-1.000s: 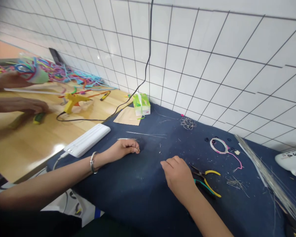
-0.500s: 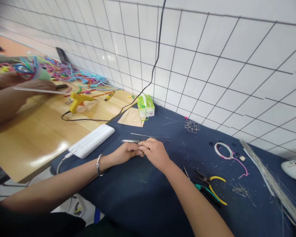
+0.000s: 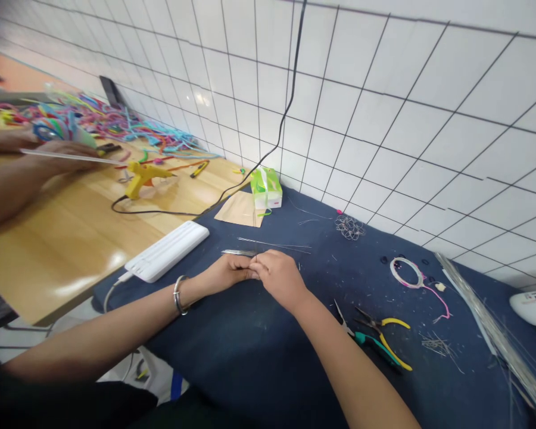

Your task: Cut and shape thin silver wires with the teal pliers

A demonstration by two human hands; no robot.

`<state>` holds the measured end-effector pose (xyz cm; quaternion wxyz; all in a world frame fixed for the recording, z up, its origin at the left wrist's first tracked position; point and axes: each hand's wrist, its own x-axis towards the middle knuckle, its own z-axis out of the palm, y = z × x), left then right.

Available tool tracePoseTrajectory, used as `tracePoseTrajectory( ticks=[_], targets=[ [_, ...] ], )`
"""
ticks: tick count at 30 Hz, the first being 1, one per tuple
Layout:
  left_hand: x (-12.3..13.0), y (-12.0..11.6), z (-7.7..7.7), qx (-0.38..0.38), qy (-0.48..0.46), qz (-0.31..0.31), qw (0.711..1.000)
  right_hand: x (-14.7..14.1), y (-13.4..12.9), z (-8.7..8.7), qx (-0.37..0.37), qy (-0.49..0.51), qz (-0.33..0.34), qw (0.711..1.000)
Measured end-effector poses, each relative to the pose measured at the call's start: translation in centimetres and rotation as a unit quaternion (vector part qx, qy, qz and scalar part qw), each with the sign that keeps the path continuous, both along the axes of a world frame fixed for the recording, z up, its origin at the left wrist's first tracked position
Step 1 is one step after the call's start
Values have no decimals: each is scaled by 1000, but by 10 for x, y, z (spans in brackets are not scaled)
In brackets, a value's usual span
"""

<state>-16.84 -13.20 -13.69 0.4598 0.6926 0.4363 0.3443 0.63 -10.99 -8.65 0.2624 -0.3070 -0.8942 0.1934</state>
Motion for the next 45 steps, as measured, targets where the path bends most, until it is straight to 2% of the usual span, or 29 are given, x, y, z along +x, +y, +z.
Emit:
tracePoseTrajectory(
  ticks=[4,10,15,18,21,24,27,31,34,36,41,43,45],
  targets=[
    [0,-1,-1,22,22,16,999,1,-1,-1,14,-5,-4,1000],
    [-1,-2,-3,39,40,19,998,0,-2,-4,-7,8,2,1000],
    [3,-2,-2,45,37,4,998,8,-6,4,-70,24,-26,997],
    [5,-4,2,45,39,3,998,48,-14,15,-98,-10,-80,992],
    [6,-4,0,44,46,11,998,114,-36,19,-72,-115,-145,980],
    [8,-2,-6,56,66,24,996,177,-72,10,-53,-221,-204,952],
    [15,-2,-5,61,90,38,993,207,-108,-8,-33,-303,-233,923],
    [39,-11,15,43,96,9,994,197,-135,-23,22,-352,-289,890],
    [63,-17,32,29,67,-26,997,185,-141,-25,53,-363,-313,876],
    [78,-17,38,9,33,-43,998,183,-143,-26,65,-370,-311,873],
    [108,-5,33,-81,-29,-69,994,195,-134,-37,50,-381,-293,875],
    [115,0,28,-101,-50,-69,991,201,-125,-35,9,-370,-308,877],
    [118,3,23,-116,-63,-69,989,204,-116,-25,-64,-322,-319,889]
  ],
)
